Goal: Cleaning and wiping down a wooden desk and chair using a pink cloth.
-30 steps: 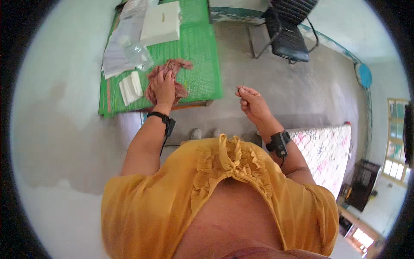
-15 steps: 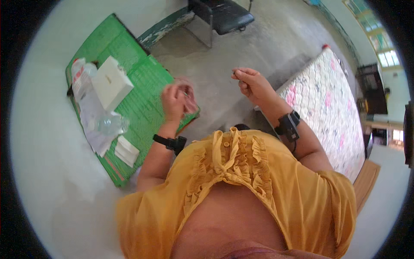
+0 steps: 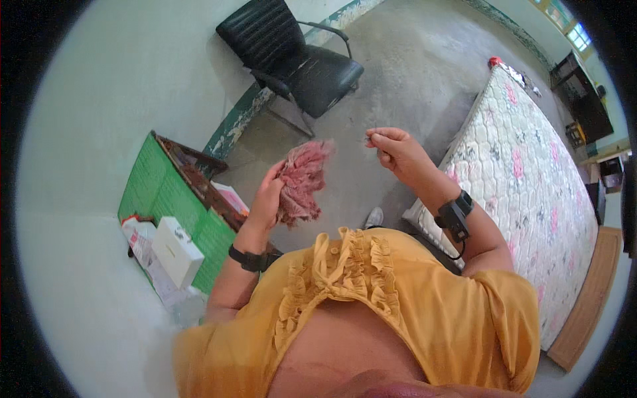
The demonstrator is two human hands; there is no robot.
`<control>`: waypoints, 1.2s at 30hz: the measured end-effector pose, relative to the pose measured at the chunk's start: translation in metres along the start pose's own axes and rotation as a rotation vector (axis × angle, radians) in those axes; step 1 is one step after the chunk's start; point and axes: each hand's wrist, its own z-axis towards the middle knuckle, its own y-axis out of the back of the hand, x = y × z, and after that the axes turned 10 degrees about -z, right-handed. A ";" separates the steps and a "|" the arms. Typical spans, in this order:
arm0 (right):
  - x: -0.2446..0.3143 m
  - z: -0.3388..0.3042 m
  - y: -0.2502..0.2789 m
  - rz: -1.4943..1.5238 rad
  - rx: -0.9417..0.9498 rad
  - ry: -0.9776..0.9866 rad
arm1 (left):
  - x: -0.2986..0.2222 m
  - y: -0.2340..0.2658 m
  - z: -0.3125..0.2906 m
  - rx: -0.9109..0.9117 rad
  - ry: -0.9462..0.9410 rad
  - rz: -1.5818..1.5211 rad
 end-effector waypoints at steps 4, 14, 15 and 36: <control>0.059 0.044 0.065 -0.059 -0.046 -0.049 | -0.025 -0.068 0.114 0.123 0.080 -0.259; 0.176 0.172 0.150 0.015 -0.166 0.107 | -0.074 -0.194 0.335 0.464 -0.261 0.511; 0.183 0.188 0.155 0.117 -0.135 0.224 | -0.082 -0.207 0.356 0.489 -0.295 0.531; 0.335 0.357 0.388 0.237 -0.358 0.418 | -0.093 -0.465 0.709 0.922 0.486 -0.059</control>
